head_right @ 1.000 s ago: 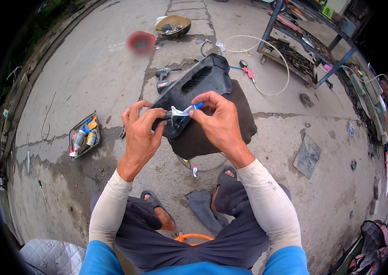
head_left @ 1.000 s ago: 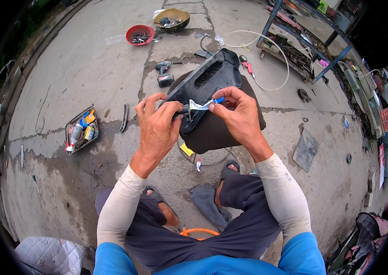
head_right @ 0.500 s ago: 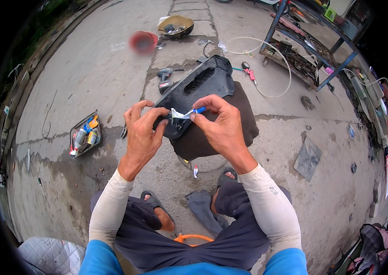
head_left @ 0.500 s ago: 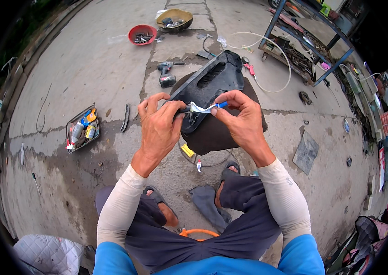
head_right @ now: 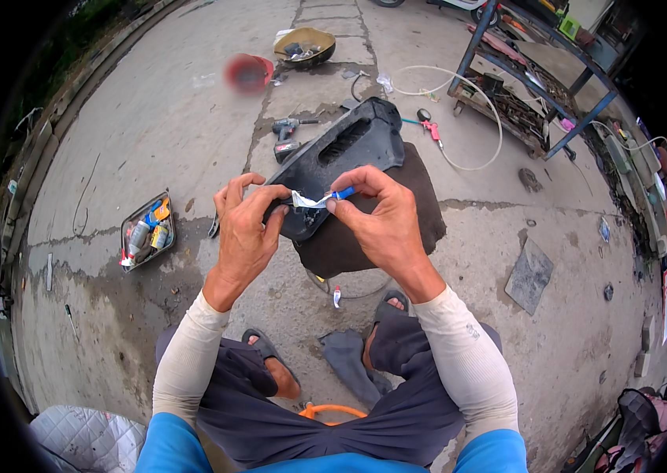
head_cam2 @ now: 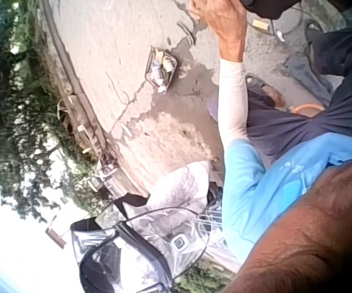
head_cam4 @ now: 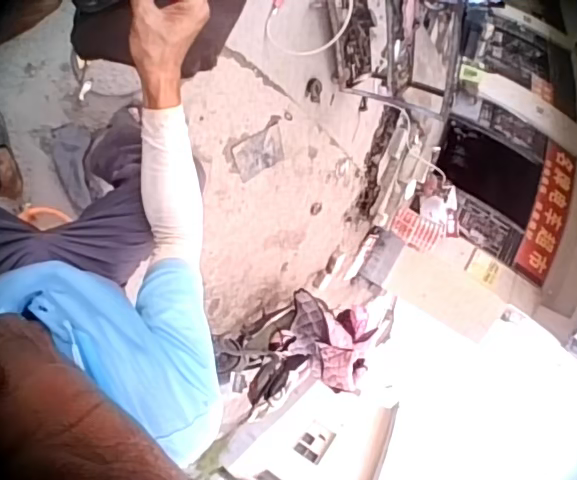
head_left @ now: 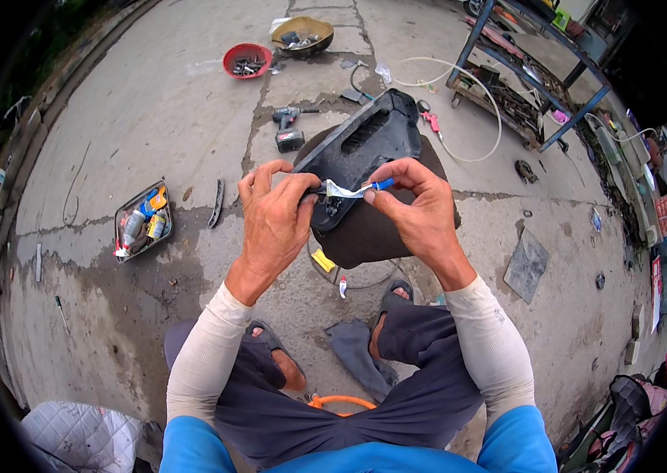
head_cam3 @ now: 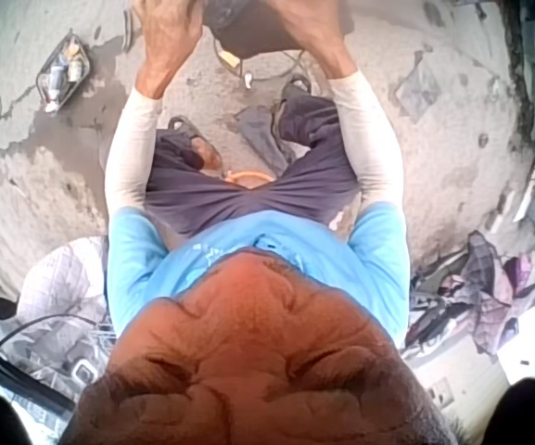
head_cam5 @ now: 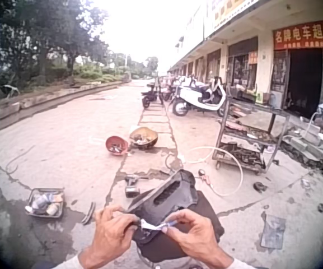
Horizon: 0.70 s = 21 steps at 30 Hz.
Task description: The person sits on a small stool and cleans a black plastic part with a cloth. They then apply glue from a tube to the part and insert a small plastic piece into a hole, pressing it into place.
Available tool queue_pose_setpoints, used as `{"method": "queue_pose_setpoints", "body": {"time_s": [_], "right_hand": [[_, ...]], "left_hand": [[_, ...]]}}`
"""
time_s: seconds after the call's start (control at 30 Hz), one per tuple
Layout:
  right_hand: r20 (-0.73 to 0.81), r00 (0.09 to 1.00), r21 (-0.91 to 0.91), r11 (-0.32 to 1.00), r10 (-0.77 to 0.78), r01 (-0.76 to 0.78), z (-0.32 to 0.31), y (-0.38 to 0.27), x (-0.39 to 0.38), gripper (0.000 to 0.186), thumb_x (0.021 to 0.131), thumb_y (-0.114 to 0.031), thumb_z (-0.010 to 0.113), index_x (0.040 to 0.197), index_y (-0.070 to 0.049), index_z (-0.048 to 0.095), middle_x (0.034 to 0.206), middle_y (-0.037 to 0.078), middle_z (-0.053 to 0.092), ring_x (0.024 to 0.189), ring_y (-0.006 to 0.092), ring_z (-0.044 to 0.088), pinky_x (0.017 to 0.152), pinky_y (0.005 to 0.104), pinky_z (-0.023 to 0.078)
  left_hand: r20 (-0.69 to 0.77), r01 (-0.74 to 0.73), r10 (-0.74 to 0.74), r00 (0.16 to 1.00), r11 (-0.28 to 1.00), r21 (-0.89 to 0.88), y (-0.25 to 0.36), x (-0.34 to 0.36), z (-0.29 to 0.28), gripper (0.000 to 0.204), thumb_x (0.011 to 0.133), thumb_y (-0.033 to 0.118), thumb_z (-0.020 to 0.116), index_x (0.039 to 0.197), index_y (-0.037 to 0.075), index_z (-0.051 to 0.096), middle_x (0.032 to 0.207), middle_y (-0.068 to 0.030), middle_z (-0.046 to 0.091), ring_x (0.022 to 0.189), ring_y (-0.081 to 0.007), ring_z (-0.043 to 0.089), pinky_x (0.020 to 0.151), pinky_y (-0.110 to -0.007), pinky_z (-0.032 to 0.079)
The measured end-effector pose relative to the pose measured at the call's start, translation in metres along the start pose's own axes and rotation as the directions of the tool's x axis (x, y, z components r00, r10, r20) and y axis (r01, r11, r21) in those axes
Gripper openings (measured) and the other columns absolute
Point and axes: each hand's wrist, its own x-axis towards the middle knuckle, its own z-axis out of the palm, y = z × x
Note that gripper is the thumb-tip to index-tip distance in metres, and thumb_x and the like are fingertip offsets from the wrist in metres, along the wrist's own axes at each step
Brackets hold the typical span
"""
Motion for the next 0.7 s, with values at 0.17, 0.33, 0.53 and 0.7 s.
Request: {"method": "queue_pose_setpoints", "body": {"time_s": [0.17, 0.33, 0.53, 0.7], "right_hand": [[-0.041, 0.997, -0.118, 0.991, -0.065, 0.06, 0.001, 0.004, 0.004, 0.016, 0.085, -0.006, 0.077, 0.099, -0.001, 0.071, 0.086, 0.002, 0.071, 0.083, 0.0082, 0.063, 0.076, 0.0262, 0.049], [-0.065, 0.998, -0.341, 0.94, 0.0, -0.023, 0.005, 0.014, 0.007, 0.015, 0.085, -0.009, 0.075, 0.097, -0.002, 0.071, 0.086, 0.008, 0.074, 0.073, 0.0166, 0.068, 0.065, 0.0336, 0.05], [0.103, 0.968, -0.661, 0.711, -0.23, 0.239, 0.024, 0.026, 0.003, 0.009, 0.084, -0.01, 0.072, 0.092, -0.008, 0.07, 0.078, 0.008, 0.069, 0.079, 0.0279, 0.068, 0.072, 0.042, 0.046], [0.131, 0.981, -0.608, 0.771, -0.14, 0.191, 0.023, 0.023, 0.0, 0.009, 0.083, -0.01, 0.072, 0.092, -0.008, 0.07, 0.073, 0.008, 0.068, 0.08, 0.0287, 0.067, 0.075, 0.0422, 0.044]], "left_hand": [[0.01, 0.022, -0.021, 1.0, 0.999, -0.031, -0.001, -0.001, -0.002, 0.027, 0.082, 0.001, 0.074, 0.107, 0.011, 0.072, 0.104, -0.0046, 0.073, 0.119, -0.0275, 0.056, 0.101, -0.043, 0.034], [0.034, 0.104, -0.1, 0.994, 0.988, -0.111, -0.005, -0.004, 0.002, 0.032, 0.08, -0.001, 0.075, 0.109, 0.013, 0.073, 0.111, -0.0012, 0.071, 0.122, -0.0256, 0.053, 0.101, -0.042, 0.033], [0.065, 0.13, -0.119, 0.991, 0.966, -0.224, -0.013, -0.003, 0.0, 0.027, 0.079, -0.003, 0.073, 0.102, 0.01, 0.069, 0.112, 0.0032, 0.076, 0.123, -0.0251, 0.051, 0.104, -0.041, 0.032], [0.085, 0.176, -0.158, 0.984, 0.942, -0.287, -0.01, -0.003, -0.003, 0.026, 0.078, -0.004, 0.072, 0.1, 0.01, 0.068, 0.113, 0.0033, 0.077, 0.123, -0.0259, 0.051, 0.106, -0.042, 0.032]]}}
